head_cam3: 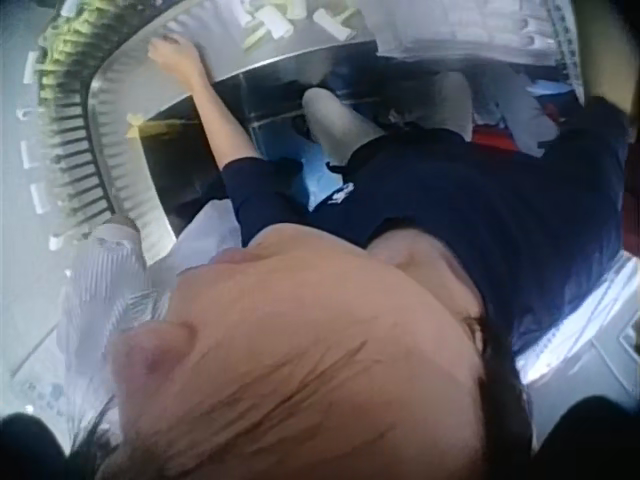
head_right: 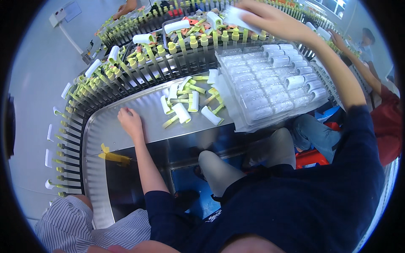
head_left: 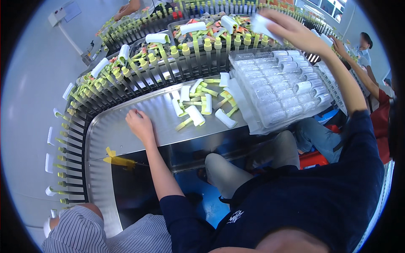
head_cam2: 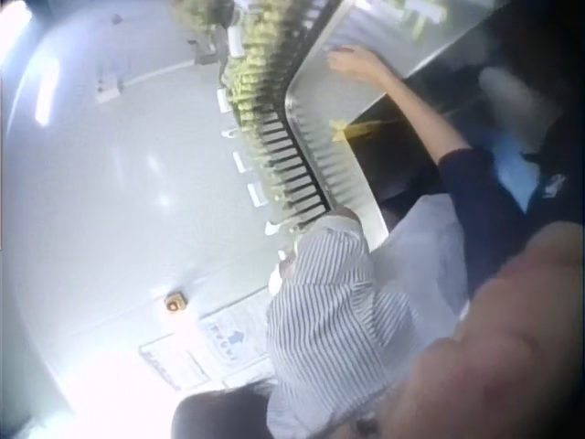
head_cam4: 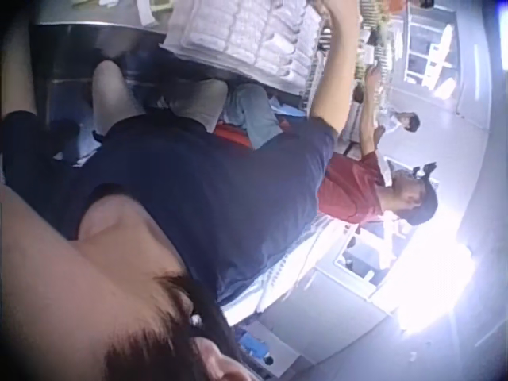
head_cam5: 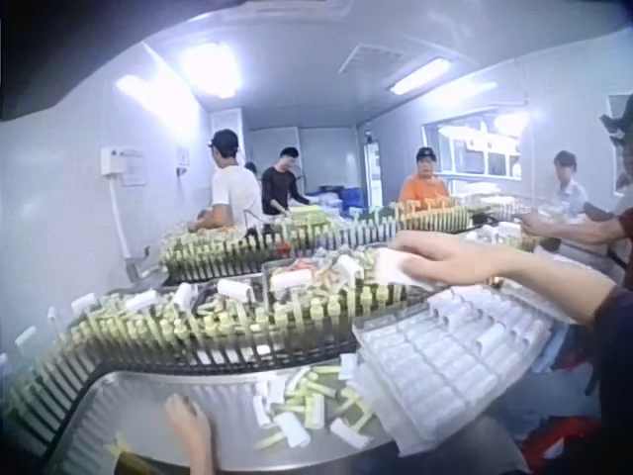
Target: The person picks up white plastic parts from an assembly conveyor and places them into the slots of a plastic packaging tray by hand.
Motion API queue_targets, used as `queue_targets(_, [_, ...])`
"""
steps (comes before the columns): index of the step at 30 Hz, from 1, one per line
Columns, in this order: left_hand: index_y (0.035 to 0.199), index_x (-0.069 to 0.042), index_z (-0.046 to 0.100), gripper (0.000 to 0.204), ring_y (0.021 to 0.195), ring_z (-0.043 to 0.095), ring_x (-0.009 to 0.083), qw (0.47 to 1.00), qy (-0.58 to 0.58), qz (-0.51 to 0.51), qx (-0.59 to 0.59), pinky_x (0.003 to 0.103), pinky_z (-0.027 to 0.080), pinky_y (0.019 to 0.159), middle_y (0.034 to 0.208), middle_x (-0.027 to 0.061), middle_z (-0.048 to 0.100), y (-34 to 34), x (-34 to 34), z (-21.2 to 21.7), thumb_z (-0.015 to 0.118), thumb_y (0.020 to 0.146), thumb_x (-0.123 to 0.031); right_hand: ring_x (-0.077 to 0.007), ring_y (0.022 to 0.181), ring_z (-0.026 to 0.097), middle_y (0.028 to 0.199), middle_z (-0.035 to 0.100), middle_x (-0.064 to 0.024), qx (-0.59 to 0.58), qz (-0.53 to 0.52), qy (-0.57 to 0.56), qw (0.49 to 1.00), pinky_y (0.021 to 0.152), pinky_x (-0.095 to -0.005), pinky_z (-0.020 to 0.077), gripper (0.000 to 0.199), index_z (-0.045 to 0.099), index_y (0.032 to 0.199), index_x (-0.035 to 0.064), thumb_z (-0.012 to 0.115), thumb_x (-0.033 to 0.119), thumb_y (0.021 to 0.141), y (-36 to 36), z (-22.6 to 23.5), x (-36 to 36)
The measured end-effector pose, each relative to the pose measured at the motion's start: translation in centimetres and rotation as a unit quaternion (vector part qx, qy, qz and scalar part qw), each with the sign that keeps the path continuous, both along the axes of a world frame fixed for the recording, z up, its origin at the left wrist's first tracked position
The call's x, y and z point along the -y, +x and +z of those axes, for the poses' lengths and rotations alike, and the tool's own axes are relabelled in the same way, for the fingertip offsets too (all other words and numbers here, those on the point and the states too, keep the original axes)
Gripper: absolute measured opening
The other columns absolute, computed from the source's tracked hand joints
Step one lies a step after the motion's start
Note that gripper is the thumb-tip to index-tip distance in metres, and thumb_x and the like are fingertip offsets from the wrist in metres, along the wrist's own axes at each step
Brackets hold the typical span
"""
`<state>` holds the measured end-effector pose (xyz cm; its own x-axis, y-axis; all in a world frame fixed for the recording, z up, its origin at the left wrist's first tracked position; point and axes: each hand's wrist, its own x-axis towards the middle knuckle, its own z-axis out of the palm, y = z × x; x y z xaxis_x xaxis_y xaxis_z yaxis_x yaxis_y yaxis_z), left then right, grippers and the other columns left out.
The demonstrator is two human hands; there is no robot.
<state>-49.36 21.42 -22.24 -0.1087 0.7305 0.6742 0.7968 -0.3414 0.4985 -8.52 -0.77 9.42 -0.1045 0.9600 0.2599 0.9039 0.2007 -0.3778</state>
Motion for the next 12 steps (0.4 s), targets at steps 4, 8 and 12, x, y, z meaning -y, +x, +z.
queue_targets(4, [0.091,-0.001,0.059,0.010,0.094,0.056,0.0362,1.000,-0.017,-0.003,0.013,0.044,0.045,0.082,0.092,0.0174,0.060,-1.5,-1.3,-1.3,0.058,0.087,-0.010,-0.0109,0.067,0.057,0.089,0.057,-0.0071,-0.179,0.128,-0.049,0.974,0.062,-0.0253,0.0512,0.048,0.053,0.127,0.0007,0.046,0.041,0.103,-19.0,0.0,-11.9])
queue_targets(8, [0.091,0.000,0.059,0.010,0.092,0.056,0.0364,0.999,-0.017,-0.022,0.020,0.044,0.045,0.082,0.091,0.0181,0.060,-2.4,-2.3,-2.3,0.059,0.086,-0.009,-0.0486,0.104,0.062,0.126,0.047,-0.0367,-0.625,0.229,-0.320,0.675,0.089,-0.0525,0.0576,0.049,0.031,0.132,-0.0134,0.044,0.023,0.102,-36.9,-8.7,-29.5])
queue_targets(12, [0.093,-0.002,0.060,0.011,0.096,0.056,0.0369,0.996,-0.048,-0.073,-0.013,0.044,0.046,0.085,0.094,0.0198,0.061,2.0,-4.0,-1.6,0.060,0.086,-0.011,-0.0399,0.108,0.063,0.130,0.049,-0.0290,-0.599,0.001,-0.127,0.791,0.079,-0.0483,0.0596,0.067,0.034,0.136,-0.0090,0.056,0.040,0.096,-42.5,-12.4,-42.7])
